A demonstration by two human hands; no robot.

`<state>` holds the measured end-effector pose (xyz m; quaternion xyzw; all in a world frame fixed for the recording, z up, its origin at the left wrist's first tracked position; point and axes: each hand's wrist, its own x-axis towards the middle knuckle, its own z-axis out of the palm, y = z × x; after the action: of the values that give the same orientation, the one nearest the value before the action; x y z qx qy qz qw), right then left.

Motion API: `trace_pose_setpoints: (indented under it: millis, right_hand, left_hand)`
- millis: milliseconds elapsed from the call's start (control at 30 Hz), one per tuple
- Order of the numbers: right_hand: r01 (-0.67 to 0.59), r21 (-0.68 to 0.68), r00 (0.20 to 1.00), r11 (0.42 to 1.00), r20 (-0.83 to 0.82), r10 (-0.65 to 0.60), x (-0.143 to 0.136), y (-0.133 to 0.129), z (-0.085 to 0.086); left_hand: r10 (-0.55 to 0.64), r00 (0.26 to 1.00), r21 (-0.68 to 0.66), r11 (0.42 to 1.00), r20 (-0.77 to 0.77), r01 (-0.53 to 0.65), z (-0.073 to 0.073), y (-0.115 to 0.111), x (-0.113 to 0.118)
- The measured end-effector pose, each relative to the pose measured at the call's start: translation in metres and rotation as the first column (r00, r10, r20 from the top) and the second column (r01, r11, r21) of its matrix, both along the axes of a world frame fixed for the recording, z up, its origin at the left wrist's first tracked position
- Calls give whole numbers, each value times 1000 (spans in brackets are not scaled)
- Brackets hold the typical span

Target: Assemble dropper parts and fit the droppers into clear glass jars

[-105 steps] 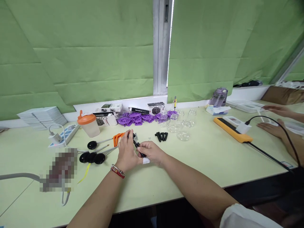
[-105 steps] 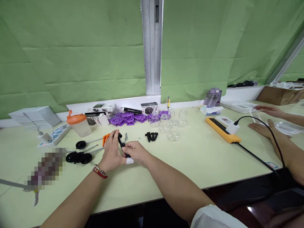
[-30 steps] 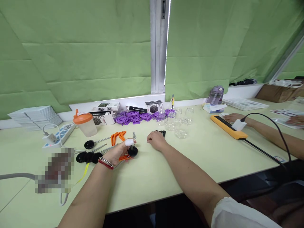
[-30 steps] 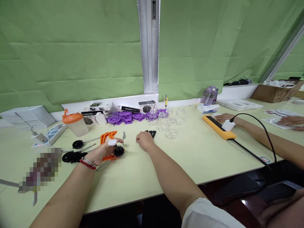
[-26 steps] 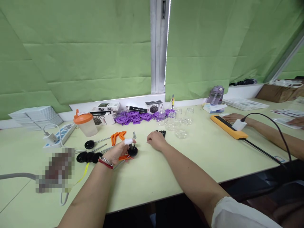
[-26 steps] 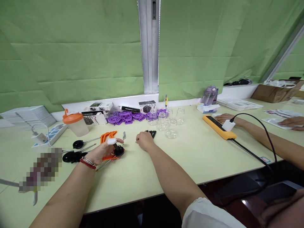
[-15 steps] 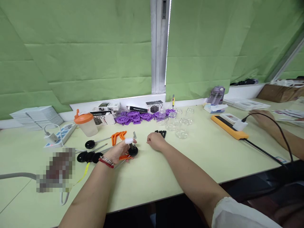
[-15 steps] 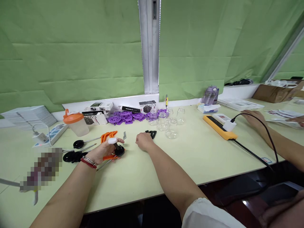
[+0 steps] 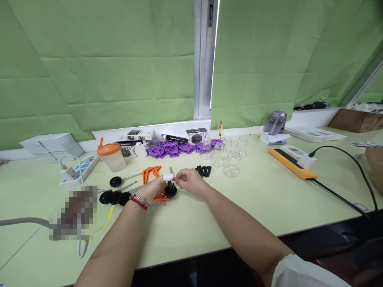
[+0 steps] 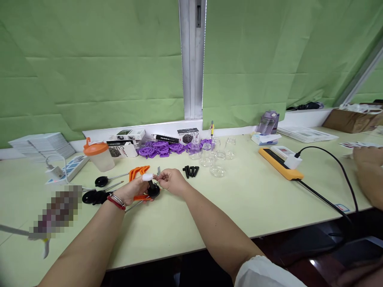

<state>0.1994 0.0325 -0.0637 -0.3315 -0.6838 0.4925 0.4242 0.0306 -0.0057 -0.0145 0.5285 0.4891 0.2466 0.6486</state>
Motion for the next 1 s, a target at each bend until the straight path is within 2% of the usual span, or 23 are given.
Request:
trace_pose_setpoints:
  millis: [133,333,433,633,1000]
  right_hand:
    - [-70,-181,983,981,-177,38,-5,-3,6]
    - [-126,-214,979,969,-183,87,0,-4,14]
    - [-132,-158,986,979,-118,114,-1,-2,13]
    - [-129,87,991,988,-14,130,-2,2,12]
    - [-182,121,983,976,0,183,-3,5,10]
  left_hand:
    - [-24,1000,1,1000,-9,24,-5,4,-3]
    - [-56,998,-13,998,-13,56,-4,4,-4]
    - [-27,1000,-26,999,-15,27,-3,3,-3]
    - [28,999,-17,999,-43,-29,-4,2,-2]
    - [15,999,-3,1000,-40,-15,-3,0,-1]
